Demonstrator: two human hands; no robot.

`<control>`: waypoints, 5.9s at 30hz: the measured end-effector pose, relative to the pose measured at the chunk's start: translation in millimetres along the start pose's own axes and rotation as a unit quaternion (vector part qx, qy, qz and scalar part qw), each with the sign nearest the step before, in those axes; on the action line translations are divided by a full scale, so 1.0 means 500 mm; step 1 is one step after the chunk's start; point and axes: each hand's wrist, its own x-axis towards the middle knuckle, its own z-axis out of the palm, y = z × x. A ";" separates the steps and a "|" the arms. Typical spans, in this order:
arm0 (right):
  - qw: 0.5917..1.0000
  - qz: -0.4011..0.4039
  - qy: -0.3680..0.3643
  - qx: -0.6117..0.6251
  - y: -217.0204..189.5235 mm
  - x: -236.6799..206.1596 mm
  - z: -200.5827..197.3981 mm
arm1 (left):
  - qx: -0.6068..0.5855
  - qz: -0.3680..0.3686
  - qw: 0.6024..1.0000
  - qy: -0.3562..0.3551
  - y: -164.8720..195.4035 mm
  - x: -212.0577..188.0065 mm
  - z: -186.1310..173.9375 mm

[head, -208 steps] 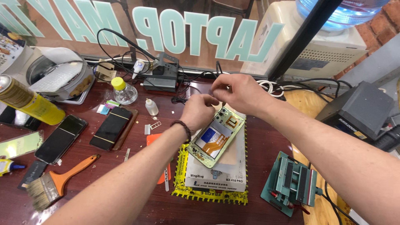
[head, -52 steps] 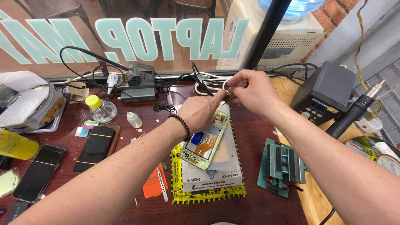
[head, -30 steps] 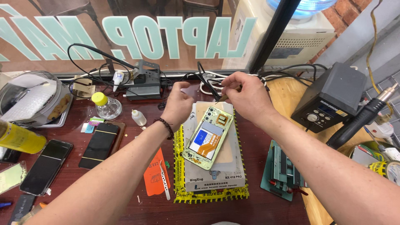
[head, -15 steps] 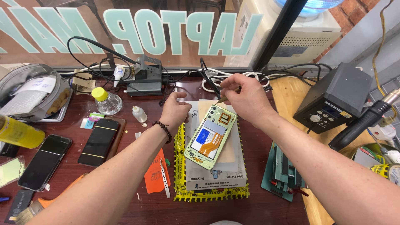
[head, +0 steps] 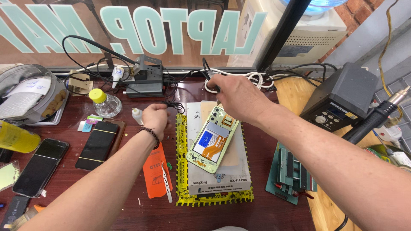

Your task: The person repairs a smartphone at a cluttered workbench. They first handle small components in a bowl, then pry open the phone's back cover with a pry tool, unscrew internal screws with a screwdriver, and lift out the motherboard and battery assembly, holding and turning the exposed internals by hand.

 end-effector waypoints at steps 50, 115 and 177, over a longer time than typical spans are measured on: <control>0.945 0.133 -0.032 0.296 0.036 0.038 0.028 | 0.152 0.255 0.931 -0.213 0.120 -0.152 0.155; 0.861 0.254 0.122 0.423 0.091 -0.136 -0.018 | 0.460 0.423 0.741 -0.247 0.208 -0.223 0.153; 0.940 0.158 0.073 0.293 0.009 -0.068 0.063 | 0.255 0.159 0.940 -0.163 0.063 -0.094 0.085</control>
